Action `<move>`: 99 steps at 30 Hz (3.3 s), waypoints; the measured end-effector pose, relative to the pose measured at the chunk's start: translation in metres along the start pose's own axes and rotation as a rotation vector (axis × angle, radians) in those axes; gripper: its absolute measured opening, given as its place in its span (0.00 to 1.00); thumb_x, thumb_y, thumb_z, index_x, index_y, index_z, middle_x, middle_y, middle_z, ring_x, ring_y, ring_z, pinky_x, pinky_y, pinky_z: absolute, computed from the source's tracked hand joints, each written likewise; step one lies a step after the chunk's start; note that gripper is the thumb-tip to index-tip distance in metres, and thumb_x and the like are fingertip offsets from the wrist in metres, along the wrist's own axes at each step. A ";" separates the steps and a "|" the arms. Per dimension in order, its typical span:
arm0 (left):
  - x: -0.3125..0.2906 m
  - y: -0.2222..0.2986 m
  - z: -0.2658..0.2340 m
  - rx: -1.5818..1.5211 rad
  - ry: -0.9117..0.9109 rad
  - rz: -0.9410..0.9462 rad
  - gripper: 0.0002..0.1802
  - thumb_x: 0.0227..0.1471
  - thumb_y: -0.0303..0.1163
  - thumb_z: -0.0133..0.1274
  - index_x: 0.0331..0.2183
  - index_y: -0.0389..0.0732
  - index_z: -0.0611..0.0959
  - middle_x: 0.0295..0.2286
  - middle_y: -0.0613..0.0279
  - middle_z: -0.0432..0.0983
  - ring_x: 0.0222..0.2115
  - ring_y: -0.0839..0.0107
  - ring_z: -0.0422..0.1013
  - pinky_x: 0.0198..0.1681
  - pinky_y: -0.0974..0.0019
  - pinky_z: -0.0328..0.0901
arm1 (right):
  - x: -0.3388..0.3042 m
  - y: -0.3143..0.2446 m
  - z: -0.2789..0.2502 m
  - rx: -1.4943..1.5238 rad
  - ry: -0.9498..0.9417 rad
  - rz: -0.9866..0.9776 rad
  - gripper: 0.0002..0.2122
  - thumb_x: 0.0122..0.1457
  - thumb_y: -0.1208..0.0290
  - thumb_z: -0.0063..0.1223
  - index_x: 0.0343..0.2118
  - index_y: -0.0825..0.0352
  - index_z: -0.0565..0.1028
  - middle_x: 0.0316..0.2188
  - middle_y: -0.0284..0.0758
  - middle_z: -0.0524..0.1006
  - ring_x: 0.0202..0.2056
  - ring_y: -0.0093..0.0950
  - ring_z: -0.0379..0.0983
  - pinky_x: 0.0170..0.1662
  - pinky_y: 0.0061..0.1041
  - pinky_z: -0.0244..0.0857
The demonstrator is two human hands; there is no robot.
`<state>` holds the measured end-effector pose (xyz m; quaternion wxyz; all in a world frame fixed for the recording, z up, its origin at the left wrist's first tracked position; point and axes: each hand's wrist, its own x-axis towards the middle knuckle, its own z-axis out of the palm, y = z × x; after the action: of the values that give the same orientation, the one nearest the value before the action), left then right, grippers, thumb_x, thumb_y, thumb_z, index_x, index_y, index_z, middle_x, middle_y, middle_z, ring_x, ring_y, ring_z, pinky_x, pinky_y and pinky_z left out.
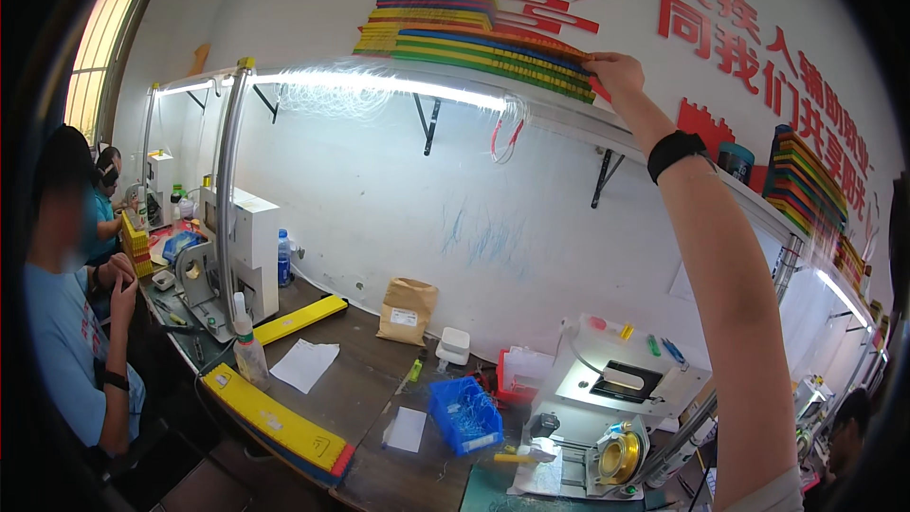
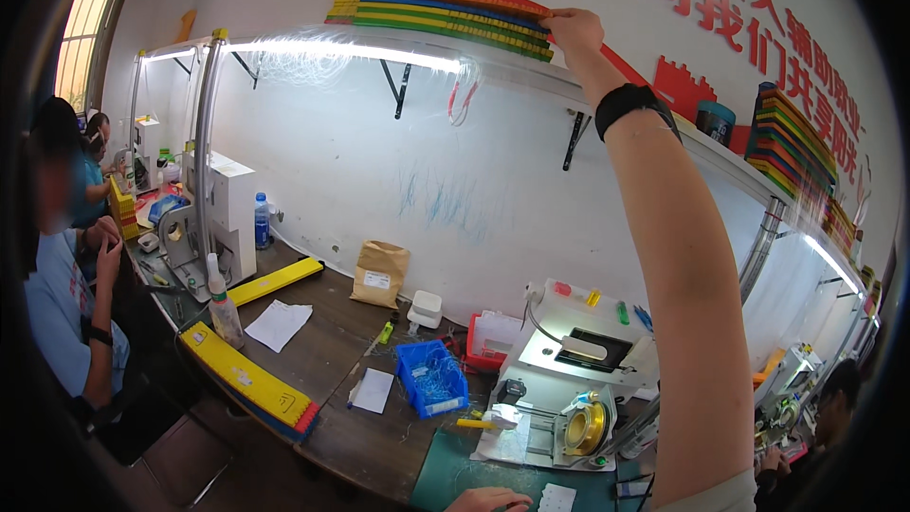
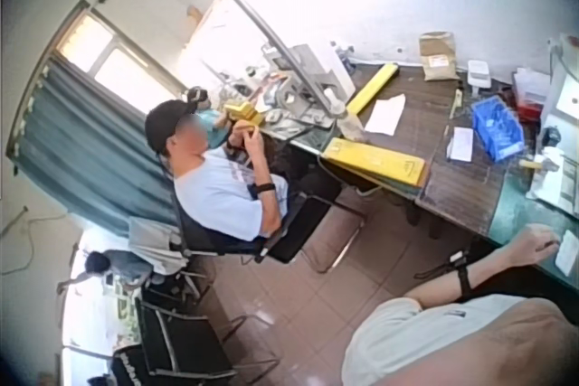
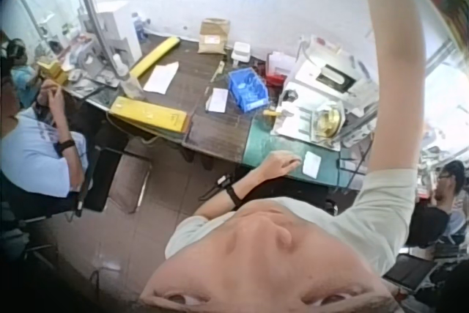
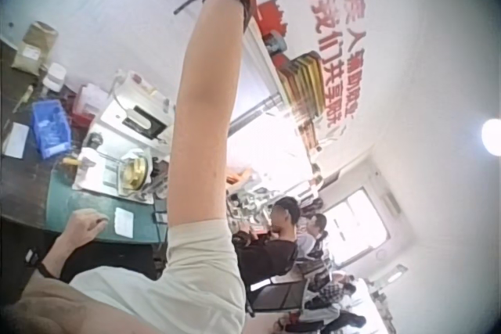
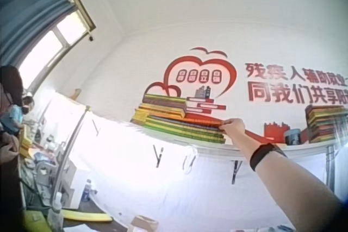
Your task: Assembling small metal components using glue, tweezers, and a rotating machine at a workstation.
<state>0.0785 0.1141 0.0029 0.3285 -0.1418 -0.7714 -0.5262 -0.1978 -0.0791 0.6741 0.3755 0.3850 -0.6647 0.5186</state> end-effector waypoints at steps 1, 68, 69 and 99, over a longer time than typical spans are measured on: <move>0.000 0.000 0.000 0.002 -0.011 -0.001 0.10 0.62 0.36 0.62 0.38 0.39 0.89 0.32 0.51 0.84 0.32 0.51 0.80 0.36 0.55 0.73 | 0.000 0.001 0.001 -0.001 -0.001 0.001 0.14 0.53 0.66 0.74 0.43 0.60 0.89 0.42 0.38 0.88 0.42 0.33 0.85 0.49 0.30 0.78; -0.015 -0.028 0.026 0.445 -0.011 -0.001 0.04 0.54 0.28 0.64 0.33 0.40 0.87 0.30 0.55 0.83 0.34 0.52 0.78 0.44 0.52 0.70 | 0.102 0.186 -0.431 -1.238 0.257 -0.244 0.15 0.64 0.55 0.63 0.50 0.55 0.87 0.48 0.39 0.85 0.51 0.43 0.80 0.53 0.44 0.77; -0.016 -0.028 0.026 0.437 -0.026 0.002 0.04 0.54 0.29 0.64 0.33 0.40 0.87 0.31 0.55 0.83 0.34 0.52 0.78 0.44 0.52 0.70 | 0.099 0.187 -0.430 -1.234 0.255 -0.245 0.15 0.64 0.55 0.63 0.50 0.55 0.87 0.48 0.39 0.85 0.51 0.43 0.80 0.53 0.44 0.77; 0.002 0.021 0.013 0.294 -0.064 0.110 0.16 0.52 0.29 0.67 0.44 0.39 0.86 0.37 0.50 0.80 0.39 0.46 0.75 0.46 0.50 0.70 | -0.028 0.095 -0.561 -1.048 0.319 -0.858 0.07 0.65 0.78 0.59 0.44 0.65 0.77 0.49 0.36 0.80 0.45 0.40 0.83 0.48 0.33 0.78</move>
<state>0.0847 0.1340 0.0161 0.3495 -0.1511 -0.8411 -0.3841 -0.2160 0.4888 0.7123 0.7766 0.3011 -0.5532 -0.0146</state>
